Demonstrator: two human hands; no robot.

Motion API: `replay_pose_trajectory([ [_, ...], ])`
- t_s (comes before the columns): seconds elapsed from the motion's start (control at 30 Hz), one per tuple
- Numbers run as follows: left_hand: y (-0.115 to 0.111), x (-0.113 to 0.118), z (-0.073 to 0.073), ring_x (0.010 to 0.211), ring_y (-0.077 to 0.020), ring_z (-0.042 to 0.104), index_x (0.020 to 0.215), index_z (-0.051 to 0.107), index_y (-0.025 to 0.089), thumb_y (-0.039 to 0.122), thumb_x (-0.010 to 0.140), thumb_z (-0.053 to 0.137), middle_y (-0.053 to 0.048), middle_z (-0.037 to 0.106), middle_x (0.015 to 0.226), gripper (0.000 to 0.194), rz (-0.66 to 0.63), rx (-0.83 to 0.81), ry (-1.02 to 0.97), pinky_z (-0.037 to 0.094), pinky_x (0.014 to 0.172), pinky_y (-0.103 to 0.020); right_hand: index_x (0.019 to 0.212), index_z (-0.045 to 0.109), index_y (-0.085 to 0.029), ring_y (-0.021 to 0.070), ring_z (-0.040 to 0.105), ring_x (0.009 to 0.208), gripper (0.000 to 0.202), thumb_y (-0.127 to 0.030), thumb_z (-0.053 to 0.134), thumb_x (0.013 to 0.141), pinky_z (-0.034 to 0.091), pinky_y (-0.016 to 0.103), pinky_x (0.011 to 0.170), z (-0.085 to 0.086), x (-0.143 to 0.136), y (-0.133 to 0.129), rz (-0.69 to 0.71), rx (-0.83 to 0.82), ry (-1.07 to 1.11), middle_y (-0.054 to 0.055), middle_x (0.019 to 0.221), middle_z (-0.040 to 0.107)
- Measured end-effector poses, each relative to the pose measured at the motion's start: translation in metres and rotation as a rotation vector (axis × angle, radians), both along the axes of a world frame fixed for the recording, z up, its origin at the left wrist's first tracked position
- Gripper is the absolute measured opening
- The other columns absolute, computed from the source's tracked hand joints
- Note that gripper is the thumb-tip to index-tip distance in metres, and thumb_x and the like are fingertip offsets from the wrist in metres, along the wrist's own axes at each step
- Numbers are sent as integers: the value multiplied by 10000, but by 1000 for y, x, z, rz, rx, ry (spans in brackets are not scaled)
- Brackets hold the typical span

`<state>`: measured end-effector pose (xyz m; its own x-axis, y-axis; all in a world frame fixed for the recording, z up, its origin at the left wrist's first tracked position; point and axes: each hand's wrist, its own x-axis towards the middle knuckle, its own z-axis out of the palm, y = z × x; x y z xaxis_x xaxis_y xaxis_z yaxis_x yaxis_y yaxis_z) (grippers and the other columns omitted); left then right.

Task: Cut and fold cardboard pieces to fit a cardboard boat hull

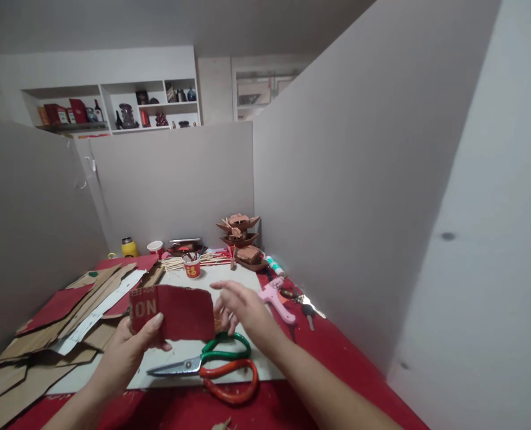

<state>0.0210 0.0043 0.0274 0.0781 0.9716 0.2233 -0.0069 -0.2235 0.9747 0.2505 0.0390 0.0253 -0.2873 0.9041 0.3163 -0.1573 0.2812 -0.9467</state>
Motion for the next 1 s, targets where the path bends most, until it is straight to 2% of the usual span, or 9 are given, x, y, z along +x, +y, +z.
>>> replay_pose_trajectory([
  [0.1,-1,6,3,558,-160,613,725,679,133,418,778,680,-29,672,655,290,-34,-18,36,529,571,-269,1116,641,-151,161,629,672,475,-480,683,776,519,255,586,-3,-9,-8,89,16,-99,21,760,660],
  [0.2,-5,14,1,557,-169,610,692,684,127,434,782,667,-41,669,629,320,-29,34,146,501,562,-258,1013,705,-154,204,638,846,328,-398,689,793,515,321,782,-9,-20,-17,148,33,-68,35,871,709],
  [0.37,-13,23,-6,518,-157,531,545,619,158,455,777,655,-19,602,524,378,93,162,248,427,512,-241,939,725,-148,201,636,781,283,-390,676,802,509,319,740,-18,-29,-20,102,27,12,25,824,721],
  [0.47,-12,23,-4,532,-164,544,558,615,162,452,788,641,-24,614,535,372,112,182,296,435,530,-247,904,725,-136,195,637,739,302,-411,690,783,510,320,724,-16,-26,-18,114,4,31,26,794,718],
  [0.63,-3,8,12,511,-172,600,695,632,136,485,775,647,-35,650,555,359,-114,-44,285,488,526,-265,1031,699,-150,196,639,822,403,-454,693,766,510,309,744,4,-2,-8,212,-31,-145,50,904,712],
  [0.77,-2,3,22,491,-137,578,701,641,138,441,767,672,-22,647,556,312,-335,-196,351,459,511,-232,1225,594,-162,190,628,783,546,-467,660,778,498,254,561,11,8,-5,157,-37,-214,86,979,683],
  [0.87,-1,7,24,502,-126,569,710,655,141,392,779,671,-18,647,575,260,-499,-252,366,449,524,-226,1082,683,-167,164,619,725,399,-396,702,756,475,230,549,5,3,-8,277,-35,-259,53,924,695],
  [0.93,2,11,24,498,-115,557,824,669,138,377,757,702,-3,637,588,251,-474,-205,294,443,509,-214,899,733,-140,147,612,662,284,-382,709,752,465,233,569,1,0,-8,322,-64,-220,33,803,707],
  [1.0,8,13,23,505,-111,563,939,661,138,386,747,718,8,625,604,319,-390,-135,194,448,500,-203,837,731,-119,141,613,623,306,-411,712,745,466,245,591,-1,-1,-7,267,-106,-113,23,714,700],
])
